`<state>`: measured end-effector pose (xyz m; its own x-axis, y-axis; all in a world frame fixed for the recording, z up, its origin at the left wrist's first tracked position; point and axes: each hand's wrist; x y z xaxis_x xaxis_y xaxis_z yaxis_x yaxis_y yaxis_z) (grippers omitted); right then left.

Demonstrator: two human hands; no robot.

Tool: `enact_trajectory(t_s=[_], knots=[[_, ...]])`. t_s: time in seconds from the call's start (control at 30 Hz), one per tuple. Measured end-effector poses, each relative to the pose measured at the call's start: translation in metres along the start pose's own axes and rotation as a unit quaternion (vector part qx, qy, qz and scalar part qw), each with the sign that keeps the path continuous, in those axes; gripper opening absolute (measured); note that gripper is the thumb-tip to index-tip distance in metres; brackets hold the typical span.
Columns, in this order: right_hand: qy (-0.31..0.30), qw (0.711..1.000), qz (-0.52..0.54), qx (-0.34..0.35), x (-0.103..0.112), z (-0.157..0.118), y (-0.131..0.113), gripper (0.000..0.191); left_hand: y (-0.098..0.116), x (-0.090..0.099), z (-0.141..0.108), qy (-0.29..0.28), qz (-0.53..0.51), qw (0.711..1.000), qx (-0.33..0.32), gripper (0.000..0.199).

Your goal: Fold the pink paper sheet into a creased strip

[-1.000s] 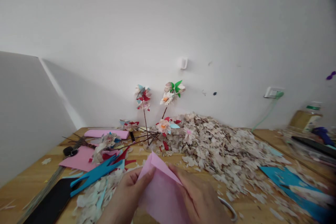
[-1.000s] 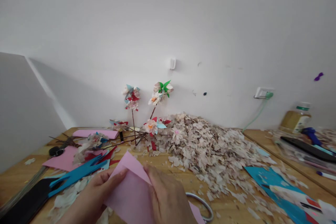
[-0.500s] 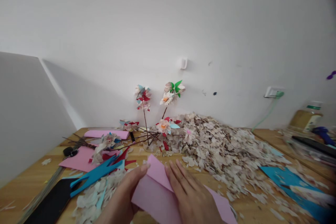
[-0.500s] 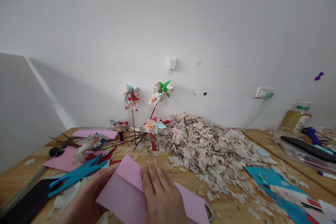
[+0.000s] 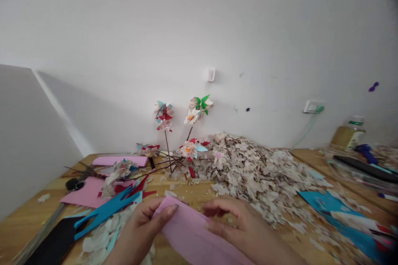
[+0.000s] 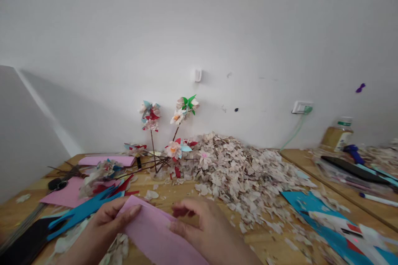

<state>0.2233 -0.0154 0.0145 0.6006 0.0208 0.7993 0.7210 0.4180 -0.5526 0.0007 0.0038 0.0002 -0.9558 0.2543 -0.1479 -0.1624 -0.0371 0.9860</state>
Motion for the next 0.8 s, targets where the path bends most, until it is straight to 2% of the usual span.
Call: enact_trajectory(t_s=[0.07, 0.1, 0.23, 0.3, 0.33, 0.37, 0.4, 0.47, 0.5, 0.53, 0.6, 0.67, 0.8], knots=[[-0.056, 0.997, 0.059, -0.011, 0.003, 0.002, -0.001, 0.016, 0.000, 0.001, 0.000, -0.008, -0.004, 1.000, -0.008, 0.026], [-0.060, 0.996, 0.066, -0.016, 0.004, 0.004, -0.002, 0.014, 0.000, 0.001, 0.000, -0.007, -0.004, 1.000, -0.008, 0.025], [-0.009, 1.000, -0.005, -0.008, 0.002, 0.004, -0.002, 0.023, 0.004, 0.004, -0.004, -0.017, 0.009, 1.000, 0.017, 0.023], [0.007, 0.998, -0.057, 0.013, 0.000, 0.002, -0.002, 0.026, 0.011, 0.007, -0.007, -0.021, 0.063, 0.998, -0.018, 0.026], [0.013, 0.996, -0.081, 0.022, -0.002, 0.000, -0.002, 0.027, 0.014, 0.008, -0.010, -0.015, 0.119, 0.991, -0.062, 0.030], [0.018, 0.994, -0.104, 0.031, -0.004, -0.001, -0.002, 0.027, 0.018, 0.008, -0.012, -0.002, 0.193, 0.974, -0.121, 0.034], [0.021, 0.991, -0.125, 0.043, -0.007, -0.003, -0.003, 0.027, 0.022, 0.006, -0.015, 0.011, 0.275, 0.942, -0.190, 0.037], [0.029, 0.985, -0.157, 0.072, -0.012, -0.005, -0.006, 0.022, 0.028, -0.001, -0.019, 0.011, 0.417, 0.848, -0.327, 0.039], [0.032, 0.982, -0.168, 0.084, -0.015, -0.007, -0.008, 0.019, 0.030, -0.006, -0.021, -0.009, 0.463, 0.800, -0.380, 0.034], [0.037, 0.979, -0.175, 0.094, -0.017, -0.008, -0.011, 0.017, 0.032, -0.011, -0.022, -0.034, 0.499, 0.763, -0.409, 0.027], [0.056, 0.976, -0.182, 0.109, -0.020, -0.010, -0.018, 0.017, 0.035, -0.018, -0.024, -0.075, 0.540, 0.725, -0.422, 0.014], [0.073, 0.973, -0.179, 0.123, -0.020, -0.011, -0.023, 0.018, 0.036, -0.021, -0.025, -0.095, 0.554, 0.722, -0.404, 0.011], [0.087, 0.966, -0.195, 0.147, -0.016, -0.010, -0.027, 0.011, 0.037, -0.015, -0.026, -0.086, 0.530, 0.760, -0.367, 0.010]])
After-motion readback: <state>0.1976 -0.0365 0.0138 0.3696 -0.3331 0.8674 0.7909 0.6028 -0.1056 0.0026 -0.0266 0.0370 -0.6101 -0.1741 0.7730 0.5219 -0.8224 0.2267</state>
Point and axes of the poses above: each hand's wrist, its own z-axis towards the middle knuckle, its own x-axis out of the back of the hand, y = z × x, and after that the axes turned 9 degrees about -z, right-handed
